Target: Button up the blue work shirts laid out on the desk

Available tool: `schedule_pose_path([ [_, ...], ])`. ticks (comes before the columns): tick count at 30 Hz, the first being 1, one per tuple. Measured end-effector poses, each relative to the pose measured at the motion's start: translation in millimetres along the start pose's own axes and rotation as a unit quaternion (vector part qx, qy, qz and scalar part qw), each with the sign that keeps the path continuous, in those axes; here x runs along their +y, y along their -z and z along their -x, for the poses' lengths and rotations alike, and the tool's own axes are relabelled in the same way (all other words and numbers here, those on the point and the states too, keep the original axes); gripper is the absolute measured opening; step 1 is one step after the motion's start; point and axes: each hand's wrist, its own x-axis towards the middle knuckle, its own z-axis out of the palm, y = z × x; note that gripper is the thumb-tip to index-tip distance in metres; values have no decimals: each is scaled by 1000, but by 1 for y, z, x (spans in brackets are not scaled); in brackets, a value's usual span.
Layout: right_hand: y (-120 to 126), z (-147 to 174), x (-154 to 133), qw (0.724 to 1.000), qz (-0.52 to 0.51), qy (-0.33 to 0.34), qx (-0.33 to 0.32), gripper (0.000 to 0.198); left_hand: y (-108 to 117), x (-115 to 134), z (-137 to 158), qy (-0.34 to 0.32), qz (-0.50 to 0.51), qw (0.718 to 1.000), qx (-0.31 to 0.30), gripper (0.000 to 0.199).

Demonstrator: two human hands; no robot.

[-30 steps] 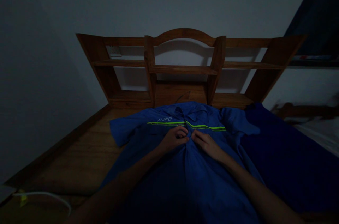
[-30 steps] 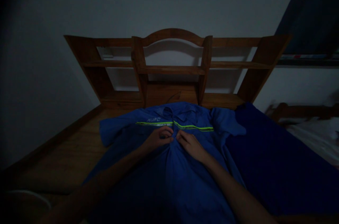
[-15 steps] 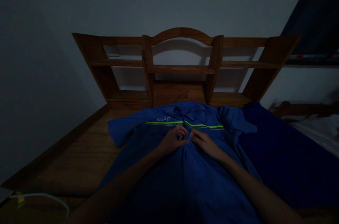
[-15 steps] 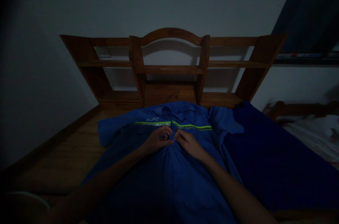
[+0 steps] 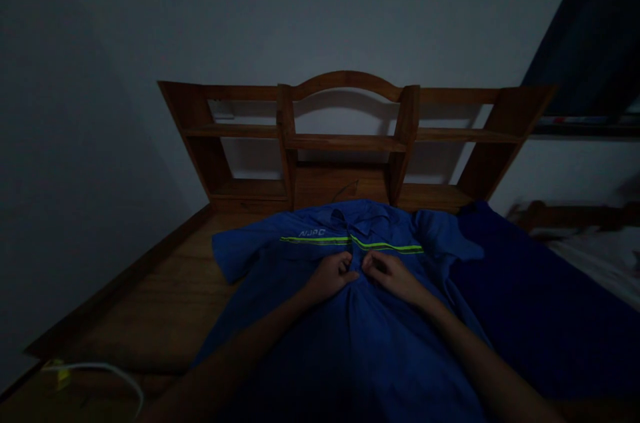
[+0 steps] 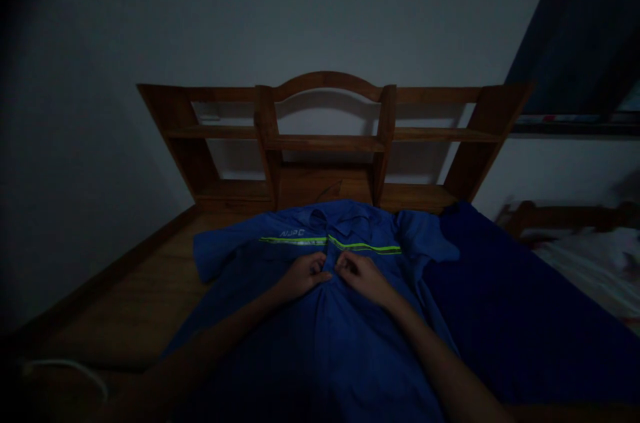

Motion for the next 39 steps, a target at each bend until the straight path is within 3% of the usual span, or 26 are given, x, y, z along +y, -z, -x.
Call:
schedule_pose_path([
  [3, 7, 21, -26, 987, 154, 19, 49, 17, 2, 2, 0, -15, -14, 1000, 0, 14],
  [6, -6, 61, -55, 969, 244, 25, 42, 29, 0, 1, -6, -17, -18, 1000, -6, 16],
  [9, -37, 103, -71, 977, 213, 20, 16, 31, -8, 3, -11, 96, 67, 993, -36, 21],
  [12, -68, 127, -67, 984, 166, -3, 69, 30, -20, 11, -5, 205, 216, 953, -54, 34],
  [15, -81, 131, -56, 982, 114, -28, 147, 26, -26, 22, 22, 165, 284, 945, -2, 43],
  [19, -77, 131, -52, 985, 70, -16, 157, 26, -30, 38, 80, 109, 150, 978, 91, 35],
  [21, -74, 134, -54, 986, 75, 1, 150, 29, -35, 45, 107, 103, 77, 988, 91, 26],
  [24, -75, 139, -56, 984, 96, 18, 148, 34, -47, 50, 131, 94, 44, 991, 78, 24],
  [28, -80, 142, -56, 976, 159, 26, 147, 38, -53, 53, 132, 88, 31, 993, 76, 28],
  [33, -88, 140, -51, 957, 240, -1, 162, 47, -53, 60, 118, 33, -47, 995, 87, 15],
  [36, -91, 137, -46, 958, 217, 1, 185, 44, -56, 61, 115, 36, -70, 992, 95, 9],
  [39, -89, 137, -45, 965, 150, 3, 214, 35, -52, 59, 122, 71, -30, 991, 113, 8],
])
